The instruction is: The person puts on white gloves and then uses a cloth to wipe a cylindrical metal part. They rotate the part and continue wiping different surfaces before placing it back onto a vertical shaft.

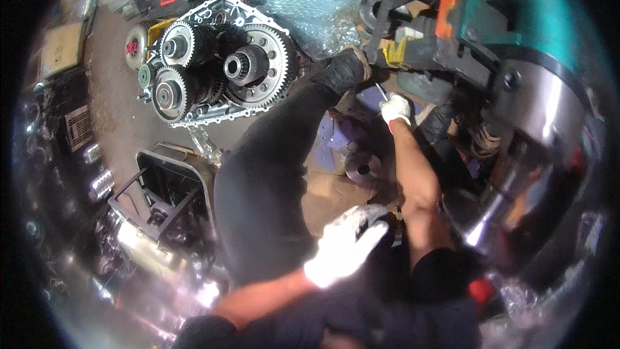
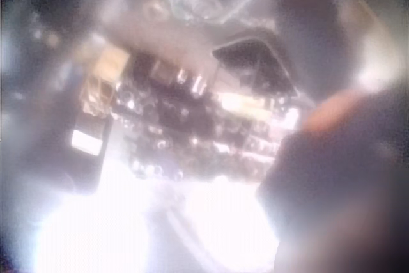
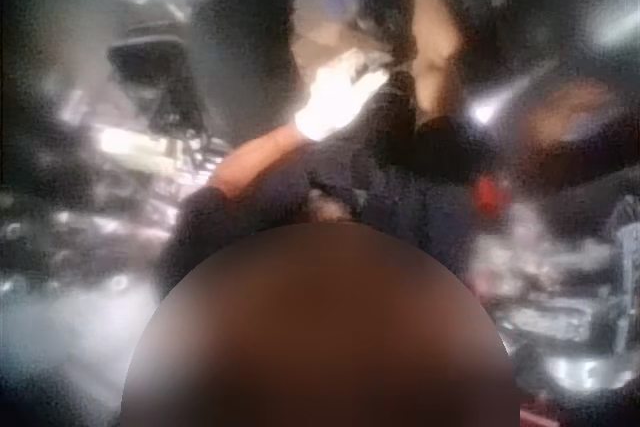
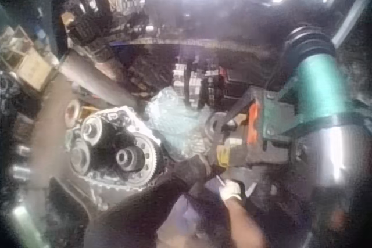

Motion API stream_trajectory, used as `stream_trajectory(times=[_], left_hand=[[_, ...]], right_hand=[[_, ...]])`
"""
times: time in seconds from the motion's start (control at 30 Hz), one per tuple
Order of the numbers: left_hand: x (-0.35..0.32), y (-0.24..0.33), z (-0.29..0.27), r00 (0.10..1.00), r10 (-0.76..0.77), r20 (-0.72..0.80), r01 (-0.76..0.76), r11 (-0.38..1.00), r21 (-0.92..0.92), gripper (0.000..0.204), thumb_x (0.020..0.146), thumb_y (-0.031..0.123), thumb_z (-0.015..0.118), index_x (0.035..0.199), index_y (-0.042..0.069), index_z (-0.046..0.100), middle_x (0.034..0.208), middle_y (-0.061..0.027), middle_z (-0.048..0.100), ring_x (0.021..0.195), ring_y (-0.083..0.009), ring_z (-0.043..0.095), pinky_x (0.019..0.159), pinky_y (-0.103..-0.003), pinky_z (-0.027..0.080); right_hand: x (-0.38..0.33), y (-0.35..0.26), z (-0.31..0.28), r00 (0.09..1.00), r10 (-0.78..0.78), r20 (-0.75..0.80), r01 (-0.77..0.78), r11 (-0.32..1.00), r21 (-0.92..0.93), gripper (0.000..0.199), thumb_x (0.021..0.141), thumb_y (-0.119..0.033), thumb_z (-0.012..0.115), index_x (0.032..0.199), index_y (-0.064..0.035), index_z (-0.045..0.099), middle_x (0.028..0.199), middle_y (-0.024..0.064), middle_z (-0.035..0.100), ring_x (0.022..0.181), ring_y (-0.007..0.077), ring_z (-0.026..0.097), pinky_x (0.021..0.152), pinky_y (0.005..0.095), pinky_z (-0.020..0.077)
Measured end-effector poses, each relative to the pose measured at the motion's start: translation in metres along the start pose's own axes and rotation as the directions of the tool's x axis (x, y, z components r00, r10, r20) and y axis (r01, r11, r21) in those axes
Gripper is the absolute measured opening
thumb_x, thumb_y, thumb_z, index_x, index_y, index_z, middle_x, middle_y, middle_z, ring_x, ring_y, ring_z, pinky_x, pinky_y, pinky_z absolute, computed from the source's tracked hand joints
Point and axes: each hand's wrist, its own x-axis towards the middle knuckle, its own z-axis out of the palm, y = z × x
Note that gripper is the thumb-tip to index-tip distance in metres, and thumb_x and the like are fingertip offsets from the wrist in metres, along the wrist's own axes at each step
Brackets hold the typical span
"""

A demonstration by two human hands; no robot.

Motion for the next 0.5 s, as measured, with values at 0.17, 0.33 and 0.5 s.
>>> stream_trajectory(times=[0.17, 0.33, 0.5], left_hand=[[-0.007, 0.003, 0.002, 0.996, -0.088, 0.004, 0.086, 0.972, -0.218, 0.039, 0.104, 0.030, 0.070, 0.133, 0.004, 0.070, 0.130, -0.0196, 0.073, 0.120, -0.0321, 0.071, 0.105, -0.041, 0.055], [-0.007, -0.022, 0.026, 0.973, -0.045, -0.228, 0.004, 0.984, -0.176, 0.054, 0.102, 0.028, 0.071, 0.145, -0.001, 0.059, 0.140, -0.0229, 0.065, 0.128, -0.0339, 0.066, 0.110, -0.042, 0.052], [-0.004, -0.040, 0.031, 0.945, 0.132, -0.298, -0.138, 0.990, 0.002, 0.064, 0.101, 0.037, 0.071, 0.152, 0.002, 0.055, 0.151, -0.0244, 0.058, 0.138, -0.0378, 0.059, 0.115, -0.044, 0.048]], right_hand=[[-0.050, 0.022, -0.019, 0.909, 0.190, 0.371, -0.410, 0.566, 0.715, 0.014, 0.100, -0.018, 0.067, 0.101, -0.0046, 0.071, 0.074, 0.0084, 0.068, 0.055, 0.0205, 0.063, 0.048, 0.0358, 0.0486], [-0.133, -0.009, -0.096, 0.875, 0.106, 0.473, -0.472, 0.403, 0.784, 0.015, 0.100, -0.014, 0.068, 0.105, -0.0011, 0.072, 0.078, 0.0102, 0.070, 0.057, 0.0209, 0.066, 0.049, 0.0339, 0.0525], [-0.247, -0.066, -0.190, 0.960, -0.102, 0.260, -0.209, 0.350, 0.913, 0.014, 0.097, -0.006, 0.070, 0.105, 0.0040, 0.072, 0.086, 0.0120, 0.074, 0.065, 0.0209, 0.070, 0.055, 0.0319, 0.0545]])
